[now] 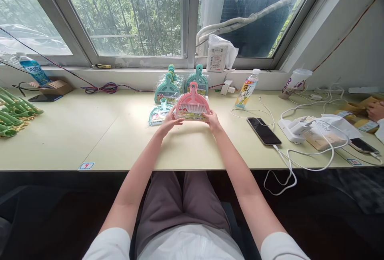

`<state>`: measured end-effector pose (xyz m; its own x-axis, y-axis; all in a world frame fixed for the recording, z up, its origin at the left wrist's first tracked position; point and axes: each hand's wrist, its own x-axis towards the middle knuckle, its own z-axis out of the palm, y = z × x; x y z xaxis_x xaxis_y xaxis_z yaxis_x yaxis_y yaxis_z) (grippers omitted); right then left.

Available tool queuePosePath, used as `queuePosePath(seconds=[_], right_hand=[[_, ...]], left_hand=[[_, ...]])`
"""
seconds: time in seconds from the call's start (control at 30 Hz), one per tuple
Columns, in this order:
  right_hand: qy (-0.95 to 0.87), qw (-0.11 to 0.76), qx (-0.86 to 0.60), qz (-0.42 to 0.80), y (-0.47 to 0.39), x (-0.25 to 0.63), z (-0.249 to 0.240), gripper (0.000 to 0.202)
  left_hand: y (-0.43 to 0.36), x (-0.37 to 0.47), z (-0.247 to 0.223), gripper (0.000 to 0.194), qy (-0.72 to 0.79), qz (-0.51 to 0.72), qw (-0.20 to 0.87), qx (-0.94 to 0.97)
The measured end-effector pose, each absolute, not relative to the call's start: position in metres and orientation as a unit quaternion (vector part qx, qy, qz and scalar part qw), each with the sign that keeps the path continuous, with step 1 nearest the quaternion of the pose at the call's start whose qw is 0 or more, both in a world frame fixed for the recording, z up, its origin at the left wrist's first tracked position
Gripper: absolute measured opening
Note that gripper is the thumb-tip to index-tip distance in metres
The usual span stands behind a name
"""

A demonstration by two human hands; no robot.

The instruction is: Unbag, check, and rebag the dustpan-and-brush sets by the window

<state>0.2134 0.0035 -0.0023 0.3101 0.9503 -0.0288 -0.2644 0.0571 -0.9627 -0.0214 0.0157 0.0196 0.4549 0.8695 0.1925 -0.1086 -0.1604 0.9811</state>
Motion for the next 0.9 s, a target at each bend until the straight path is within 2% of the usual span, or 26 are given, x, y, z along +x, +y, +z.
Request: queuePosePath(seconds=[0.2, 0.33, 0.47, 0.57, 0.67, 0.73, 0.8, 0.9], right_hand=[[-0.460, 0.595, -0.486, 0.444, 0.002, 0.207, 0.000, 0.055], [-0.527, 0.592, -0.506, 0.340, -0.001, 0.203, 0.003, 0.048], [-0.551, 0.611, -0.515, 0.241, -0.002, 0.211, 0.006, 0.046], [-0.537, 0.625, -0.511, 0.246, 0.004, 0.237, 0.000, 0.050], [-0.493, 0.653, -0.503, 0.279, 0.018, 0.279, -0.013, 0.051], [-0.451, 0.666, -0.517, 0.292, 0.029, 0.309, -0.023, 0.051], [-0.417, 0.680, -0.542, 0.263, 0.042, 0.334, -0.032, 0.049], [-0.413, 0.660, -0.592, 0.209, 0.067, 0.352, -0.042, 0.043]], left_hand=[[0.035, -0.023, 0.004, 0.041, 0.395, 0.489, 0.459, 0.627], [0.029, -0.021, 0.004, 0.023, 0.454, 0.495, 0.333, 0.662], [0.013, -0.018, 0.013, 0.025, 0.502, 0.456, 0.265, 0.686], [0.008, -0.028, 0.021, 0.027, 0.519, 0.447, 0.136, 0.716], [0.017, -0.046, 0.022, 0.029, 0.586, 0.461, 0.010, 0.666], [0.030, -0.057, 0.017, 0.031, 0.660, 0.452, -0.005, 0.601], [0.046, -0.067, 0.010, 0.034, 0.722, 0.418, 0.031, 0.551], [0.066, -0.079, 0.002, 0.039, 0.744, 0.366, 0.069, 0.555]])
